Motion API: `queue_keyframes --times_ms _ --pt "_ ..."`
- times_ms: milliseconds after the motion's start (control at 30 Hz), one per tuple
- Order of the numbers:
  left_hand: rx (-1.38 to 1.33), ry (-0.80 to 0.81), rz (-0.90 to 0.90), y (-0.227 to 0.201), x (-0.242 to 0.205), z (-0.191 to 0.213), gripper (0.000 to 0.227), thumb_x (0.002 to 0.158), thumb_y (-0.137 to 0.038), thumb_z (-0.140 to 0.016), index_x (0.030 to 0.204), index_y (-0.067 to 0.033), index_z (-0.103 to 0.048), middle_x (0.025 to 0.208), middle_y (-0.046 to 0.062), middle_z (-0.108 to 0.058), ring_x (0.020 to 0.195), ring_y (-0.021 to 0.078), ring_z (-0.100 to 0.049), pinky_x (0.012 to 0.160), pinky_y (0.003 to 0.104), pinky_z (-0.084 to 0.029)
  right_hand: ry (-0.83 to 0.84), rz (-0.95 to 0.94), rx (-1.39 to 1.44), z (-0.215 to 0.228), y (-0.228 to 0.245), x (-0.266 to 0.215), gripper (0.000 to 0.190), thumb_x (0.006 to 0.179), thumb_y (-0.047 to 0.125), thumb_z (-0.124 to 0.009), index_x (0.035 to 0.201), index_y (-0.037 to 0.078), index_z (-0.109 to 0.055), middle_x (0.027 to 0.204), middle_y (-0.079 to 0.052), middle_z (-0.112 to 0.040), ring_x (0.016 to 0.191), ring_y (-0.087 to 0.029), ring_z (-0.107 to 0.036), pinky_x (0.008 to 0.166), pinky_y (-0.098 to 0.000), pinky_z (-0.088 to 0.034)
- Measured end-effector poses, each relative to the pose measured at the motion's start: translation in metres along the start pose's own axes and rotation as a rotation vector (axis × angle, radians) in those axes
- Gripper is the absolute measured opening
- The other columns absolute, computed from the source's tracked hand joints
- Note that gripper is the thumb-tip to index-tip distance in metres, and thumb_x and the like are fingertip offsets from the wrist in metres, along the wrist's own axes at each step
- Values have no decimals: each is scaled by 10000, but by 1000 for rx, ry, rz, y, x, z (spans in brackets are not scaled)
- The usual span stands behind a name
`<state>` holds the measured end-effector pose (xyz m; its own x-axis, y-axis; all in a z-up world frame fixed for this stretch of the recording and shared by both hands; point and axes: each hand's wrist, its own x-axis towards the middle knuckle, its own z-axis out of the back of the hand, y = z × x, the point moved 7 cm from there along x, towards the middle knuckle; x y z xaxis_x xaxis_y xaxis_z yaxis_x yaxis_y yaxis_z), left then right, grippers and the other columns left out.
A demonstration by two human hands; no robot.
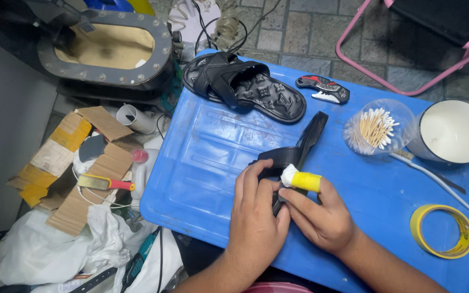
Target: The person applies glue to a black sandal using a yellow glue stick. They rub the glue along the sole and strap areas, then briefly pick up a small black piece before continuing to apply glue to the sandal.
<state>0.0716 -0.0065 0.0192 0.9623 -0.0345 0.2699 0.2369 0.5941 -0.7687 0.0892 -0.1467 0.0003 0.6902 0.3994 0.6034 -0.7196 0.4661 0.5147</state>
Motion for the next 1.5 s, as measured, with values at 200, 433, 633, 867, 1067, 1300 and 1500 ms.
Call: queue_keyframes --times_ms 200,433,633,867,1067,1300,1500 --pt "-10 7 8 3 -2 0 304 791 -16 -733 1061 35 -602 1364 265 -528 1295 452 -512 1077 496 -446 -28 -101 4 -1 -5 0 331 812 -11 -776 1138 33 -737 1199 -219 -596 1008 -321 -612 857 -368 -494" --pt "-11 -3 13 4 -4 -2 264 848 -27 -726 1073 31 -601 1379 256 -540 1314 429 -529 1082 464 -466 -82 -104 -224 2 -1 -6 297 804 57 -824 1089 121 -770 1221 -163 -621 1074 -366 -541 976 -449 -401" --pt "-20 9 -10 2 -1 0 309 755 1 -713 1043 37 -608 1350 272 -540 1281 464 -519 1075 501 -441 -53 39 -135 2 5 -1 329 740 136 -820 1064 169 -775 1200 -191 -598 1093 -366 -501 969 -457 -390" --pt "-22 -13 -11 1 1 3 290 807 -37 -735 1057 38 -609 1355 262 -543 1276 458 -531 1065 491 -453 -120 -71 -223 6 -7 -5 311 810 83 -810 1112 151 -782 1283 -183 -602 1142 -365 -505 1042 -442 -367" --pt "-12 2 1 4 -1 2 282 823 -47 -737 1053 42 -601 1351 264 -543 1262 454 -540 1037 487 -467 -108 -96 -309 3 -12 -12 331 773 71 -833 1094 144 -800 1251 -168 -616 1096 -358 -498 1006 -462 -351" --pt "6 -21 -18 5 2 4 297 818 -33 -741 1062 45 -592 1340 264 -543 1248 451 -545 1030 486 -475 -125 -59 -268 1 -11 -14 337 778 78 -828 1102 159 -786 1270 -201 -590 1146 -379 -477 1042 -452 -362" --pt "19 6 -17 2 3 4 327 782 -32 -738 1059 45 -581 1345 262 -540 1270 456 -531 1032 488 -468 -141 -63 -226 4 -7 1 333 787 94 -834 1107 169 -783 1239 -187 -596 1125 -364 -484 1020 -435 -364"
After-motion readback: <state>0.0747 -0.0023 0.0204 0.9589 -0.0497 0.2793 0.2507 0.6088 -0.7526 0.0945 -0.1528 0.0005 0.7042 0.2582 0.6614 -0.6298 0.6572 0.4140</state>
